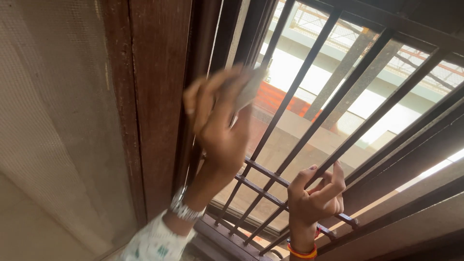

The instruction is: The person wipes the metal bars of a window grille with a cloth. They move the cloth along the vertical and horizontal bars, cleaning different sections of the grille.

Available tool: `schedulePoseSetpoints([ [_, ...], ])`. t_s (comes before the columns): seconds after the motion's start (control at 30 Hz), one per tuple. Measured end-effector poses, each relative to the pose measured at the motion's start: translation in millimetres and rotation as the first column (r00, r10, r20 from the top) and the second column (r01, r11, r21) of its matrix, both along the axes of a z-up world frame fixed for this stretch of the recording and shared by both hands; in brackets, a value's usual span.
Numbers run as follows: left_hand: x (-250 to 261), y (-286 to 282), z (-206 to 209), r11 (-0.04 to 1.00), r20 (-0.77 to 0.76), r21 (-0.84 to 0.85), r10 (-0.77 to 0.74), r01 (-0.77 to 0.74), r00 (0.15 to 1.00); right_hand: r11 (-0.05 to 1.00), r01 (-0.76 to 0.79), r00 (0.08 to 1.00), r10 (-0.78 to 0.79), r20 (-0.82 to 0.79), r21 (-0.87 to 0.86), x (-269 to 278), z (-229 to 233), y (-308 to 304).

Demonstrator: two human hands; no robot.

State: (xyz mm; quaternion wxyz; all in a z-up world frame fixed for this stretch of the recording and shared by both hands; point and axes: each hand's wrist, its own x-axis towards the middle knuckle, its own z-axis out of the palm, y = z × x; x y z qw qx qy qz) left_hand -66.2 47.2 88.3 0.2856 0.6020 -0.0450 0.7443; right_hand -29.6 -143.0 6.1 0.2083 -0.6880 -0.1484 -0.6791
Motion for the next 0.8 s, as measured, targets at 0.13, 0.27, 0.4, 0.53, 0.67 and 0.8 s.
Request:
schedulePoseSetpoints([
  [0.13,38,-2,31,0.98,0.001,0.198,-0.016,0.015,1.0,1.0,0.006,1.0,-0.005,-0.019,0.019,0,-1,0],
  [0.27,35,-12,-26,0.979,-0.183,0.18,-0.066,0.1,0.981,1.0,0.014,1.0,-0.014,0.0,0.008,-3,1,-1],
  [0.4,-3,-22,-106,0.988,-0.382,0.063,-0.109,0.143,0.918,0.999,0.008,1.0,-0.007,-0.02,0.039,0,1,-1],
  [0.53,-20,-30,-105,0.983,-0.371,-0.032,-0.178,0.179,0.911,0.999,0.019,0.999,-0.02,0.032,0.026,1,2,0],
  [0.67,20,-42,-32,0.976,-0.162,0.145,-0.136,0.16,0.977,0.999,0.013,1.0,-0.014,0.01,0.05,3,0,-1],
  [0.8,48,-59,-1,0.978,-0.222,0.164,-0.088,0.126,0.971,0.999,0.009,0.999,-0.01,0.036,0.047,4,-1,-2],
])
